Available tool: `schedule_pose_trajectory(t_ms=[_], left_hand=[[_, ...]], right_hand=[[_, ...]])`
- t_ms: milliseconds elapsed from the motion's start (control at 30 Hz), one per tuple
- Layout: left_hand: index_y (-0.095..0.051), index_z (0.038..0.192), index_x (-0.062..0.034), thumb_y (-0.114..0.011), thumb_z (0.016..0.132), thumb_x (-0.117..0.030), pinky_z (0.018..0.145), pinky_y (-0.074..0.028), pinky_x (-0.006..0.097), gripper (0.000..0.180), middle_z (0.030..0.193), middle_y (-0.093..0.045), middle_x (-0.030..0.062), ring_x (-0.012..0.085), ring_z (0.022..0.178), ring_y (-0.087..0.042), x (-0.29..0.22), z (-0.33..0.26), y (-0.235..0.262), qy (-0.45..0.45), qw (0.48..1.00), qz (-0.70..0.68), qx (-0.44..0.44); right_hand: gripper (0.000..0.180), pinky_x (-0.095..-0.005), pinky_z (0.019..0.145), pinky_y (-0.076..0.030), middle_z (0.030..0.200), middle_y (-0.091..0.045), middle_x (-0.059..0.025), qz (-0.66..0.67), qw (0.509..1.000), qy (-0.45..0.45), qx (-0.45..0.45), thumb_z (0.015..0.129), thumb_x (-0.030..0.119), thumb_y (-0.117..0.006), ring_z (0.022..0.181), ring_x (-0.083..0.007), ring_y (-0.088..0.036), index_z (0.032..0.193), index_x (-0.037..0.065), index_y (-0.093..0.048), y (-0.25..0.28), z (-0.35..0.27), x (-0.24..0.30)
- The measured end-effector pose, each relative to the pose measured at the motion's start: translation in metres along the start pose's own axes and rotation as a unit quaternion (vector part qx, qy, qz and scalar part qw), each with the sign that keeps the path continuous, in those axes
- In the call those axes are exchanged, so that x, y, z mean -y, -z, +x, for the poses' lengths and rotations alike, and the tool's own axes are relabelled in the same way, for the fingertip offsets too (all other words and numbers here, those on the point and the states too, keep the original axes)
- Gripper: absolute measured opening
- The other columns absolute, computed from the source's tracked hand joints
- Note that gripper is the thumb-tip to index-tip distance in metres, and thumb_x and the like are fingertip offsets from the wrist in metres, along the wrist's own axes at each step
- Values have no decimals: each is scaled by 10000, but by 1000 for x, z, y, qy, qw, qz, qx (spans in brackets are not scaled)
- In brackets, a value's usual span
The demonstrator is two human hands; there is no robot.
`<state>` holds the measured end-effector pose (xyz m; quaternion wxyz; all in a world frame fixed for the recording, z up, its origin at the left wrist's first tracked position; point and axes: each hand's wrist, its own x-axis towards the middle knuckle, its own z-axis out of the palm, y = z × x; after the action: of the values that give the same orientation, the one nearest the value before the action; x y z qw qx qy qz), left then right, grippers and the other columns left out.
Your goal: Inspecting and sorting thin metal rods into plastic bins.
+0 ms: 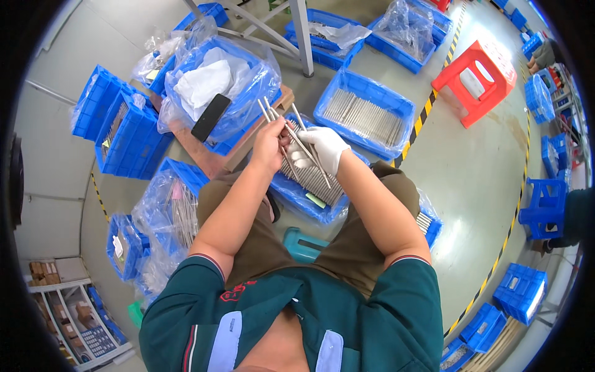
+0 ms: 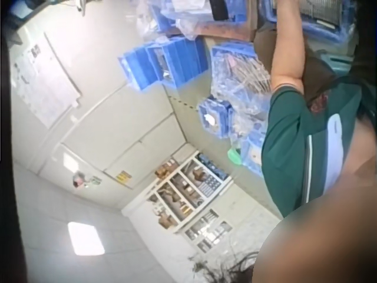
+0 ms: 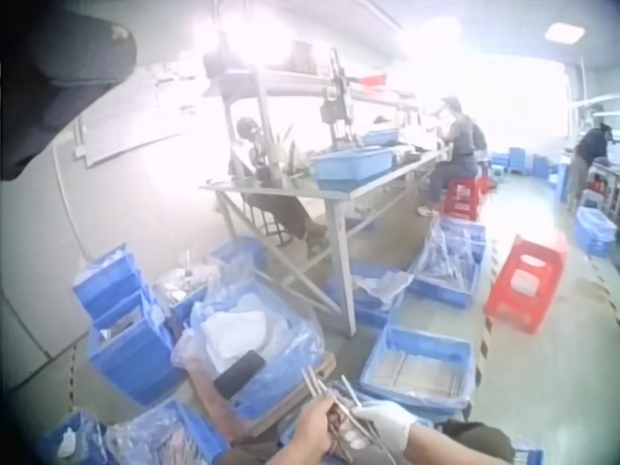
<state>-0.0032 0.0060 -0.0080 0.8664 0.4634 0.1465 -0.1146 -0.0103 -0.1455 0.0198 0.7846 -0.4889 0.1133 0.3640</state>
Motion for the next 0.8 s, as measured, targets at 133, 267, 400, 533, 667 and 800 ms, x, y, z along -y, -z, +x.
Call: schedule_pose_trajectory(t_ms=[133,267,400,533,667,800], left_hand=[[-569,792,-43,-504,924,-259,434,-269,221,261,587,-343,-54,51,490,-304,-8,4,9,-1,1000,-23,-2],[-599,858,-13,-527,920,-303,446,-275,213,305,595,-347,-57,52,494,-315,-8,-2,8,22,997,-37,64],[-613,930,-9,-535,918,-284,465,-301,205,286,621,-364,-57,51,509,-325,-4,-10,0,41,993,-25,106],[-580,996,1,-487,941,-286,491,-336,221,306,665,-436,-28,67,534,-371,-6,-10,-5,32,989,-48,136],[-604,958,-61,-488,939,-316,490,-328,186,280,675,-477,-46,40,545,-409,2,-19,-9,33,985,-17,167],[-598,935,-100,-509,928,-339,493,-353,187,255,713,-565,-24,47,571,-482,12,-23,-18,6,989,-1,149]], right_hand=[[175,-231,407,-439,728,-595,-65,-99,995,21,-7,921,195,-500,518,-109,-544,867,31,-530,0,-11,-9],[170,-204,370,-339,685,-557,-39,-132,990,35,-42,910,209,-525,466,-72,-468,830,59,-516,-1,-16,-13],[167,-192,366,-282,640,-517,-13,-101,987,94,-81,897,196,-542,426,-54,-395,784,79,-505,-3,-17,-11],[170,-192,360,-264,637,-511,-12,-72,990,93,-76,897,200,-547,418,-49,-375,786,80,-500,-2,-20,-11],[162,-191,361,-246,642,-498,-5,2,994,104,-19,900,216,-551,417,-49,-352,818,88,-497,1,-18,-11],[166,-205,366,-264,627,-513,-6,56,992,106,-30,894,235,-563,424,-59,-387,833,97,-493,-1,-16,-12]])
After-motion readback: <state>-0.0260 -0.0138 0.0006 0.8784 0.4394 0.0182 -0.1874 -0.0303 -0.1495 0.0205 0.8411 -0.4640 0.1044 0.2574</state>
